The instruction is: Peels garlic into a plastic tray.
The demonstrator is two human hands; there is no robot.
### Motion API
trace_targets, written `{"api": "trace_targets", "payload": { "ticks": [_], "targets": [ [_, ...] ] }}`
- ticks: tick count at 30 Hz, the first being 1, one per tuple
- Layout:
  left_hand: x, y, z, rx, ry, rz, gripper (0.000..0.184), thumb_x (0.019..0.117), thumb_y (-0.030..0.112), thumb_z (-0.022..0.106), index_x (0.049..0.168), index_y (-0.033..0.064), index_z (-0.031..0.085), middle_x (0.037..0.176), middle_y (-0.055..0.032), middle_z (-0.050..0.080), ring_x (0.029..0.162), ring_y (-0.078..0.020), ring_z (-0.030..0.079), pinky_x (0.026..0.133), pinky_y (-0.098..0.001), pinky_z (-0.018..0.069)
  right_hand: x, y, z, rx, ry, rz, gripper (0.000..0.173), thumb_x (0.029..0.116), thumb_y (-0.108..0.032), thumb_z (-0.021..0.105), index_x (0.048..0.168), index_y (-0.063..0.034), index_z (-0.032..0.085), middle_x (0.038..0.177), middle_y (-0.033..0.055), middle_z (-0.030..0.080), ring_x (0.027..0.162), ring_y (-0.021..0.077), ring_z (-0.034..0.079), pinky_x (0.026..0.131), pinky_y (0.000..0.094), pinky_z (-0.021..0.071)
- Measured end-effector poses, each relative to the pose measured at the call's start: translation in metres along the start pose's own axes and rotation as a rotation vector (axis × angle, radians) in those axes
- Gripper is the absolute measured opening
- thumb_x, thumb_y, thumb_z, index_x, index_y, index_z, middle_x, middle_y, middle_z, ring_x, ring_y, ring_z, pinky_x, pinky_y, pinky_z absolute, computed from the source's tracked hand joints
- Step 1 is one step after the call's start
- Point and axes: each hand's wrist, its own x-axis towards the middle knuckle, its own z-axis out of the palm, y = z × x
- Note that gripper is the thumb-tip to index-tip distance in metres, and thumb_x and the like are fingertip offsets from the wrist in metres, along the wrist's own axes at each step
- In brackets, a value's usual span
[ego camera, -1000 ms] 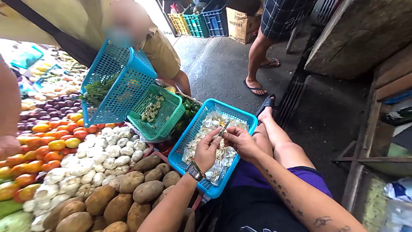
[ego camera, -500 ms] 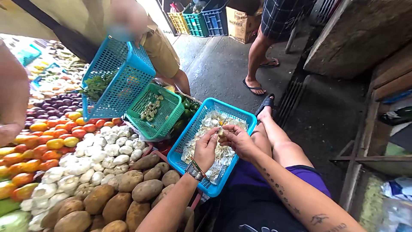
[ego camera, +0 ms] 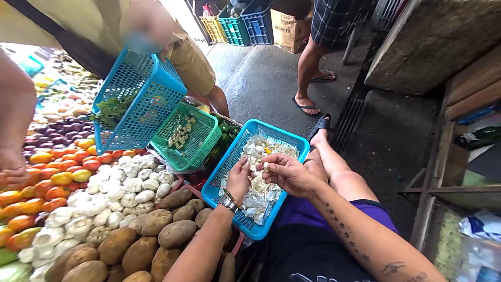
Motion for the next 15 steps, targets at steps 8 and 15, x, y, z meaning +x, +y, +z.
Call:
{"api": "trace_targets", "payload": {
  "ticks": [8, 15],
  "targets": [
    [-0.028, 0.015, 0.007, -0.135, -0.056, 0.458, 0.031, 0.105, 0.012, 0.051, 0.133, 0.0009, 0.044, 0.077, -0.004, 0.066, 0.053, -0.0051, 0.051, 0.048, -0.0195, 0.0403, 0.005, 0.001, -0.006, 0.082, 0.176, -0.02, 0.019, 0.1005, 0.007, 0.054, 0.117, 0.0016, 0.061, 0.098, 0.0117, 0.07, 0.086, 0.0173, 0.072, 0.087, 0.0323, 0.0606],
    [-0.034, 0.017, 0.005, 0.348, -0.084, 0.745, 0.038, 0.1065, 0.021, 0.051, 0.142, 0.0104, 0.061, 0.089, -0.0019, 0.071, 0.076, -0.0065, 0.067, 0.072, -0.0249, 0.058, 0.011, 0.007, -0.006, 0.024, 0.201, -0.069, 0.016, 0.0982, 0.007, 0.058, 0.112, -0.0014, 0.059, 0.095, 0.0114, 0.069, 0.083, 0.0184, 0.07, 0.086, 0.0359, 0.0604]
  ]
}}
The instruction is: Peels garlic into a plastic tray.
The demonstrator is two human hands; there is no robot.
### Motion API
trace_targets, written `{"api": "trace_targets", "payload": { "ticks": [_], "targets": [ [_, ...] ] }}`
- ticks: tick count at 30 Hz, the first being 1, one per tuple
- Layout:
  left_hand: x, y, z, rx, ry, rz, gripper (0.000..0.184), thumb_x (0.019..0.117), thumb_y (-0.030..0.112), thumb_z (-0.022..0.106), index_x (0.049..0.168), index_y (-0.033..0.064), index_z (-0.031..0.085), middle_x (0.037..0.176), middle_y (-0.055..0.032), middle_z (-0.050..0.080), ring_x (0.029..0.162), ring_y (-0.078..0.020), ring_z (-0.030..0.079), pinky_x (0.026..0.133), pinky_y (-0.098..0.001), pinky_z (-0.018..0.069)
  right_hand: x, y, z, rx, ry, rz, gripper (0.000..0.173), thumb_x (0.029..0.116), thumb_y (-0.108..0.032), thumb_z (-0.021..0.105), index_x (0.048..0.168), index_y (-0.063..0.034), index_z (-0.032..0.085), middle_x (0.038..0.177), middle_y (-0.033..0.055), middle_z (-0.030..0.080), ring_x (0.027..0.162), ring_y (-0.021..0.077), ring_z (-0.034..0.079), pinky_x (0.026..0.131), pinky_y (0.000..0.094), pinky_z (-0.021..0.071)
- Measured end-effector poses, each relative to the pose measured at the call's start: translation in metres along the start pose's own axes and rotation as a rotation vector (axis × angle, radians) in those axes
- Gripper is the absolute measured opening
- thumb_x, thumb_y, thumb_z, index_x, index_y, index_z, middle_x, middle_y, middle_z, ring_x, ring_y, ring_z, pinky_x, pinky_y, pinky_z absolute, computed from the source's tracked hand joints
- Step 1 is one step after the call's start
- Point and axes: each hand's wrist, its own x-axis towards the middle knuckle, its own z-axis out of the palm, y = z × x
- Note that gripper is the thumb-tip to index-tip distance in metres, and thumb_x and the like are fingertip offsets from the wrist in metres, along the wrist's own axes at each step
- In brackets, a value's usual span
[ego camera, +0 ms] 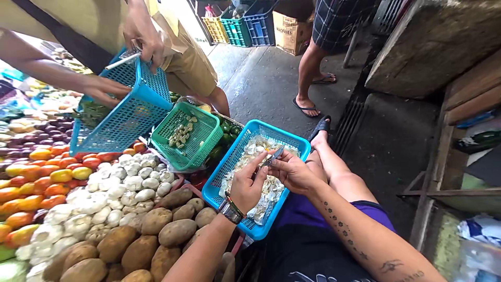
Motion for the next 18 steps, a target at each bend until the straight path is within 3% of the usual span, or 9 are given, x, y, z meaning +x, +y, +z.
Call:
{"api": "trace_targets", "payload": {
  "ticks": [7, 11, 13, 15, 18],
  "targets": [
    [0.0, -0.007, 0.002, 0.12, 0.041, 0.133, 0.032, 0.1061, 0.02, 0.055, 0.134, 0.0107, 0.068, 0.104, -0.0048, 0.075, 0.086, -0.0088, 0.071, 0.082, -0.0289, 0.0604, -0.004, -0.008, -0.003, -0.046, 0.021, 0.037, 0.008, 0.0974, 0.006, 0.059, 0.101, -0.0006, 0.062, 0.089, 0.0099, 0.07, 0.077, 0.015, 0.069, 0.079, 0.031, 0.0602],
    [-0.002, -0.013, 0.005, 0.153, 0.067, 0.167, 0.03, 0.1059, 0.021, 0.055, 0.127, 0.0096, 0.072, 0.101, -0.0058, 0.074, 0.083, -0.0089, 0.069, 0.078, -0.0283, 0.0596, -0.008, -0.014, -0.011, -0.067, -0.035, 0.113, 0.008, 0.0978, 0.005, 0.058, 0.095, -0.0022, 0.062, 0.083, 0.0077, 0.069, 0.072, 0.0124, 0.067, 0.075, 0.0282, 0.0589],
    [0.001, -0.008, 0.006, -0.063, 0.086, -0.045, 0.03, 0.1053, 0.016, 0.054, 0.128, 0.0069, 0.07, 0.095, -0.0016, 0.072, 0.073, -0.0045, 0.063, 0.069, -0.023, 0.0547, -0.009, -0.015, -0.013, -0.085, -0.091, 0.141, 0.008, 0.0976, 0.002, 0.058, 0.099, -0.0019, 0.065, 0.082, 0.0068, 0.07, 0.072, 0.0116, 0.067, 0.075, 0.0275, 0.0591],
    [0.009, -0.006, 0.003, -0.335, 0.129, -0.367, 0.03, 0.1069, 0.016, 0.052, 0.131, 0.0082, 0.068, 0.077, -0.0004, 0.061, 0.054, -0.006, 0.047, 0.048, -0.0216, 0.0395, -0.01, -0.014, -0.016, -0.085, -0.165, 0.156, 0.012, 0.0975, 0.0, 0.059, 0.107, -0.0017, 0.067, 0.087, 0.0078, 0.071, 0.074, 0.0122, 0.068, 0.076, 0.0278, 0.0594],
    [0.015, -0.01, -0.005, -0.438, 0.088, -0.659, 0.032, 0.1093, 0.022, 0.05, 0.137, 0.0113, 0.064, 0.077, -0.0043, 0.063, 0.045, -0.007, 0.04, 0.04, -0.0211, 0.032, -0.008, -0.013, -0.019, -0.082, -0.199, 0.147, 0.029, 0.0993, 0.0, 0.058, 0.128, -0.0038, 0.06, 0.098, 0.0099, 0.07, 0.082, 0.0153, 0.071, 0.083, 0.0318, 0.0604]
  ]
}}
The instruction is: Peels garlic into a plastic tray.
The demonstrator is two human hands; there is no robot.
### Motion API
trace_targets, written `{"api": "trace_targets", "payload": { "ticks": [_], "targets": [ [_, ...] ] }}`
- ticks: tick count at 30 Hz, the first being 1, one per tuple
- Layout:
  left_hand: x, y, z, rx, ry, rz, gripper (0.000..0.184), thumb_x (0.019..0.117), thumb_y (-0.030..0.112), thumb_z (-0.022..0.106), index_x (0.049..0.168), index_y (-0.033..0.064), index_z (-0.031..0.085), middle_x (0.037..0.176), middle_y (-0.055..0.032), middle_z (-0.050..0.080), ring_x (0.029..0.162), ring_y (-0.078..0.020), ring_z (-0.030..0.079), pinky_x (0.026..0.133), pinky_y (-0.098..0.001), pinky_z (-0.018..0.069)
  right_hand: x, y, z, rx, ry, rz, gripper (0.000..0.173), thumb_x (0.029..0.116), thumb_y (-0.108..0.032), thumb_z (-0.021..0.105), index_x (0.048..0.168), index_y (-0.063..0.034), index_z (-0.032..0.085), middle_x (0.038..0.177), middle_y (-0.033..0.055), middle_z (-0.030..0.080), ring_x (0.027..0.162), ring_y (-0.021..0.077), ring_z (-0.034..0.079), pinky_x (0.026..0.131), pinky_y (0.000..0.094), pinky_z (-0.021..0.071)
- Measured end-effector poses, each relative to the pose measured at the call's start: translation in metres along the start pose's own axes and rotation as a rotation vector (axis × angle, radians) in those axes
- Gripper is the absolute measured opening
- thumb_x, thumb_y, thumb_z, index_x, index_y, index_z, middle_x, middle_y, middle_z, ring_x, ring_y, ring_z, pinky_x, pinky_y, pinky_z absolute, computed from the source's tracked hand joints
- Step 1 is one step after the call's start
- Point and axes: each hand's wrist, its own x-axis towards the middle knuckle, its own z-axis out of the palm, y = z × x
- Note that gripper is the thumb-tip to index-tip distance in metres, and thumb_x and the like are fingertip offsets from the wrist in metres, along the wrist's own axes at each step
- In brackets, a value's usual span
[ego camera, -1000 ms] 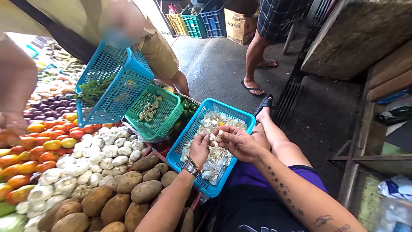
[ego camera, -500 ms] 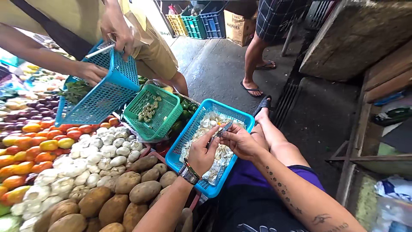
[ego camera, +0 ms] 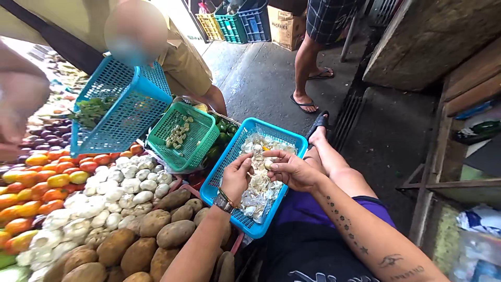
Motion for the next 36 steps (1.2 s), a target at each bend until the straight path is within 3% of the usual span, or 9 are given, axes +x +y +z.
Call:
{"api": "trace_targets", "payload": {
  "ticks": [3, 8, 12, 15, 24, 29, 31, 34, 36],
  "targets": [
    [-0.004, -0.004, 0.002, 0.113, -0.076, -0.032, 0.037, 0.1111, 0.025, 0.045, 0.14, 0.0061, 0.058, 0.085, -0.0044, 0.071, 0.047, -0.0056, 0.044, 0.042, -0.0209, 0.034, 0.001, 0.0, 0.002, 0.046, 0.042, -0.043, 0.024, 0.0982, 0.005, 0.057, 0.12, -0.0027, 0.064, 0.103, 0.0115, 0.07, 0.087, 0.0174, 0.07, 0.088, 0.0341, 0.0591],
    [-0.016, -0.002, 0.014, 0.029, -0.043, 0.216, 0.02, 0.1067, 0.016, 0.054, 0.118, 0.0, 0.056, 0.082, -0.0065, 0.071, 0.05, -0.0049, 0.048, 0.046, -0.0198, 0.0367, 0.002, 0.001, 0.006, 0.09, 0.127, -0.086, 0.02, 0.0991, 0.005, 0.056, 0.115, -0.0044, 0.063, 0.098, 0.0091, 0.069, 0.084, 0.0156, 0.069, 0.084, 0.0309, 0.0595],
    [-0.025, 0.002, 0.015, 0.004, -0.121, 0.442, 0.039, 0.1048, 0.012, 0.052, 0.142, 0.0017, 0.045, 0.079, -0.0037, 0.068, 0.053, -0.0037, 0.05, 0.048, -0.0189, 0.04, 0.001, -0.002, 0.008, 0.135, 0.141, -0.082, 0.017, 0.1042, -0.001, 0.051, 0.116, -0.0042, 0.063, 0.106, 0.0126, 0.072, 0.089, 0.0187, 0.072, 0.085, 0.0324, 0.0602],
    [-0.028, 0.001, 0.016, 0.222, -0.151, 0.557, 0.043, 0.1049, 0.016, 0.053, 0.145, 0.003, 0.053, 0.081, 0.0013, 0.069, 0.061, -0.0031, 0.058, 0.057, -0.0202, 0.0495, 0.005, 0.004, 0.006, 0.132, 0.129, -0.151, 0.017, 0.1026, 0.001, 0.053, 0.115, -0.0042, 0.064, 0.105, 0.0129, 0.071, 0.09, 0.0194, 0.071, 0.089, 0.0357, 0.0596],
    [-0.026, -0.004, 0.021, 0.298, -0.103, 0.598, 0.035, 0.1068, 0.017, 0.051, 0.138, 0.0103, 0.065, 0.081, 0.0031, 0.069, 0.062, -0.002, 0.057, 0.058, -0.0191, 0.049, 0.009, 0.013, 0.007, 0.105, 0.199, -0.299, 0.02, 0.0946, 0.009, 0.063, 0.11, -0.0028, 0.064, 0.099, 0.0117, 0.071, 0.089, 0.0198, 0.071, 0.09, 0.039, 0.0598],
    [-0.022, -0.014, 0.024, 0.443, 0.029, 0.749, 0.033, 0.1065, 0.015, 0.052, 0.134, 0.0087, 0.068, 0.1, -0.0035, 0.074, 0.079, -0.0049, 0.066, 0.076, -0.0235, 0.0571, 0.014, 0.022, 0.012, 0.047, 0.252, -0.38, 0.015, 0.0944, 0.006, 0.063, 0.105, -0.0042, 0.063, 0.094, 0.0098, 0.07, 0.085, 0.0186, 0.071, 0.088, 0.0393, 0.0599],
    [-0.023, -0.013, 0.023, 0.436, 0.029, 0.705, 0.032, 0.1068, 0.017, 0.051, 0.134, 0.0102, 0.068, 0.102, -0.0023, 0.074, 0.078, -0.0033, 0.064, 0.075, -0.0225, 0.0551, 0.014, 0.023, 0.014, 0.0, 0.28, -0.404, 0.015, 0.0936, 0.006, 0.065, 0.105, -0.0035, 0.062, 0.093, 0.01, 0.07, 0.084, 0.0188, 0.071, 0.087, 0.0391, 0.0605],
    [-0.026, -0.003, 0.024, 0.154, -0.05, 0.428, 0.033, 0.1079, 0.016, 0.048, 0.136, 0.0118, 0.066, 0.075, 0.002, 0.057, 0.058, -0.0053, 0.047, 0.053, -0.0219, 0.0411, 0.017, 0.026, 0.012, -0.076, 0.294, -0.435, 0.016, 0.0909, 0.005, 0.068, 0.105, -0.0024, 0.064, 0.091, 0.0102, 0.071, 0.081, 0.0189, 0.071, 0.084, 0.0387, 0.0615],
    [-0.026, 0.002, 0.026, -0.047, -0.066, 0.261, 0.033, 0.1084, 0.016, 0.048, 0.137, 0.012, 0.065, 0.071, 0.0002, 0.053, 0.05, -0.007, 0.04, 0.044, -0.0222, 0.0337, 0.017, 0.026, 0.011, -0.069, 0.292, -0.413, 0.016, 0.092, 0.005, 0.066, 0.107, -0.0023, 0.065, 0.091, 0.0104, 0.071, 0.08, 0.0185, 0.071, 0.083, 0.0379, 0.0613]
  ]
}}
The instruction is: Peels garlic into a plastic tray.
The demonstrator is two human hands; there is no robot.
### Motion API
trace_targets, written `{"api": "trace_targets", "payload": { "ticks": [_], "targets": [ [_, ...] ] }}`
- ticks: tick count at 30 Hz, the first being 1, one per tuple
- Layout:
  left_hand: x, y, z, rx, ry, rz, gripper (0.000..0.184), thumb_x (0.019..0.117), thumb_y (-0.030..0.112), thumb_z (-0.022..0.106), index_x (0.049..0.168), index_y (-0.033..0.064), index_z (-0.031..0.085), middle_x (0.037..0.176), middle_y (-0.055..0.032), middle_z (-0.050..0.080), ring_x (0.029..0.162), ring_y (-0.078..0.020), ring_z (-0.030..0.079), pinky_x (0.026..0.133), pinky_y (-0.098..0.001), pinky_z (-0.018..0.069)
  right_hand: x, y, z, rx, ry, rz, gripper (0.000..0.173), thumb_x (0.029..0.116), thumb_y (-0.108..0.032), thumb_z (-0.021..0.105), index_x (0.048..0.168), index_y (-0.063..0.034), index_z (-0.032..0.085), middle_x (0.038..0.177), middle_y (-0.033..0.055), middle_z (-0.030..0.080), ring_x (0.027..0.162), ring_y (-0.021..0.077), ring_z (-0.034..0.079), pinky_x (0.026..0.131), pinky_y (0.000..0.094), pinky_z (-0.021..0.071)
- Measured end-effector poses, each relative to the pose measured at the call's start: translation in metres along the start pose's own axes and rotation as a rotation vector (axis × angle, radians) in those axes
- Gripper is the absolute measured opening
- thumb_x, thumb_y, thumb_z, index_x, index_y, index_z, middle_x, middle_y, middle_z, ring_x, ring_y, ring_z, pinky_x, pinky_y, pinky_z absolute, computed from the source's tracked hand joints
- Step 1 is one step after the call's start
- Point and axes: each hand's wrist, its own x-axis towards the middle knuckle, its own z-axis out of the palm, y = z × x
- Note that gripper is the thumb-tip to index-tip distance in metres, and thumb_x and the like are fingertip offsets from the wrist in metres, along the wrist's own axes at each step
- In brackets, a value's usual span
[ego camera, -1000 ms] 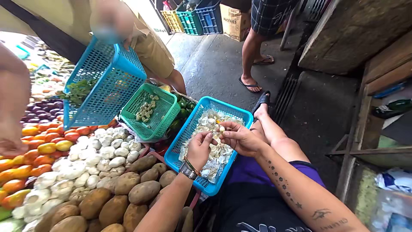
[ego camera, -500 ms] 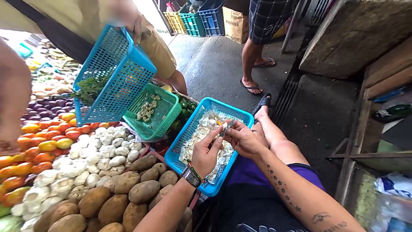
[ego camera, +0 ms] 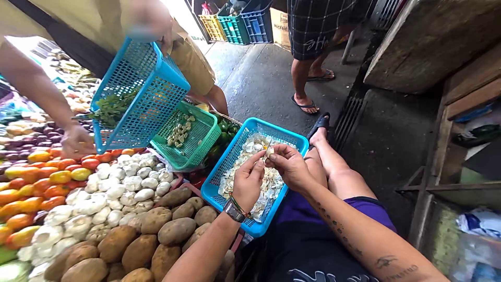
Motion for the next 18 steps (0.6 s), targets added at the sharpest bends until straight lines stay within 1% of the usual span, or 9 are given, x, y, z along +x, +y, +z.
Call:
{"api": "trace_targets", "payload": {
  "ticks": [2, 5, 7, 9, 11, 13, 15, 16, 18],
  "targets": [
    [0.002, 0.001, 0.001, -0.062, 0.043, -0.062, 0.033, 0.1087, 0.015, 0.048, 0.138, 0.012, 0.064, 0.071, -0.0008, 0.052, 0.049, -0.0077, 0.038, 0.042, -0.0222, 0.032, 0.0, -0.001, -0.001, 0.049, -0.006, 0.054, 0.015, 0.0956, 0.004, 0.062, 0.11, -0.0014, 0.064, 0.095, 0.0119, 0.071, 0.082, 0.0195, 0.071, 0.084, 0.0381, 0.061],
    [0.005, -0.003, -0.002, -0.033, 0.075, -0.022, 0.034, 0.1085, 0.016, 0.049, 0.139, 0.0116, 0.063, 0.071, -0.0005, 0.052, 0.051, -0.0083, 0.04, 0.044, -0.0228, 0.0331, 0.001, -0.004, 0.001, 0.129, -0.015, 0.143, 0.016, 0.1001, 0.003, 0.055, 0.113, 0.0006, 0.065, 0.1, 0.0145, 0.071, 0.086, 0.021, 0.072, 0.085, 0.0376, 0.0608],
    [0.005, -0.003, -0.003, -0.008, 0.082, 0.013, 0.034, 0.1085, 0.017, 0.049, 0.138, 0.0118, 0.064, 0.071, -0.0004, 0.052, 0.051, -0.0084, 0.04, 0.044, -0.0228, 0.0336, 0.001, -0.008, 0.001, 0.16, -0.036, 0.181, 0.017, 0.1012, 0.001, 0.053, 0.113, -0.0005, 0.065, 0.104, 0.015, 0.071, 0.088, 0.0202, 0.071, 0.086, 0.0359, 0.0598],
    [0.005, -0.004, -0.005, 0.026, 0.079, 0.062, 0.033, 0.1083, 0.017, 0.049, 0.137, 0.0116, 0.065, 0.071, 0.0, 0.053, 0.051, -0.0083, 0.041, 0.044, -0.023, 0.0347, 0.001, -0.011, 0.002, 0.176, -0.063, 0.207, 0.017, 0.1011, 0.0, 0.054, 0.114, -0.0015, 0.066, 0.105, 0.0143, 0.071, 0.09, 0.0201, 0.071, 0.088, 0.0359, 0.0592],
    [0.005, -0.004, -0.005, 0.043, 0.075, 0.098, 0.034, 0.1079, 0.017, 0.05, 0.137, 0.0115, 0.065, 0.072, 0.0002, 0.054, 0.052, -0.0084, 0.042, 0.045, -0.0233, 0.0356, 0.002, -0.011, 0.003, 0.166, -0.073, 0.213, 0.016, 0.0987, 0.002, 0.059, 0.113, -0.0018, 0.065, 0.103, 0.0129, 0.071, 0.09, 0.0189, 0.071, 0.089, 0.0355, 0.0594],
    [0.006, -0.002, -0.004, 0.0, 0.117, 0.035, 0.034, 0.1086, 0.017, 0.049, 0.139, 0.0116, 0.064, 0.072, -0.0012, 0.054, 0.051, -0.0085, 0.041, 0.044, -0.0228, 0.0349, 0.001, -0.011, 0.004, 0.187, -0.071, 0.221, 0.017, 0.0977, 0.005, 0.06, 0.113, -0.0009, 0.066, 0.1, 0.0121, 0.071, 0.087, 0.0178, 0.071, 0.087, 0.034, 0.0603],
    [0.009, 0.002, -0.005, -0.05, 0.172, -0.098, 0.035, 0.1106, 0.02, 0.045, 0.143, 0.0125, 0.058, 0.076, -0.0036, 0.057, 0.047, -0.0077, 0.039, 0.04, -0.0215, 0.0326, 0.0, -0.014, 0.005, 0.224, -0.089, 0.241, 0.019, 0.1008, 0.003, 0.056, 0.116, -0.0013, 0.065, 0.102, 0.0129, 0.071, 0.087, 0.0187, 0.072, 0.086, 0.0336, 0.0608],
    [0.011, 0.003, -0.007, -0.052, 0.165, -0.136, 0.038, 0.1111, 0.02, 0.044, 0.147, 0.0125, 0.054, 0.079, -0.0052, 0.062, 0.046, -0.0078, 0.04, 0.04, -0.0214, 0.0326, 0.0, -0.016, 0.005, 0.242, -0.095, 0.251, 0.02, 0.1026, 0.001, 0.054, 0.119, -0.0023, 0.065, 0.105, 0.0138, 0.071, 0.088, 0.0202, 0.072, 0.086, 0.0347, 0.0609],
    [0.01, 0.002, -0.011, 0.0, 0.09, -0.095, 0.044, 0.1107, 0.02, 0.044, 0.153, 0.0095, 0.045, 0.09, -0.0075, 0.071, 0.048, -0.0073, 0.046, 0.042, -0.0215, 0.0361, 0.001, -0.018, 0.004, 0.26, -0.097, 0.26, 0.021, 0.1049, -0.003, 0.051, 0.122, -0.004, 0.063, 0.109, 0.0165, 0.071, 0.092, 0.0248, 0.073, 0.09, 0.0397, 0.0606]
  ]
}}
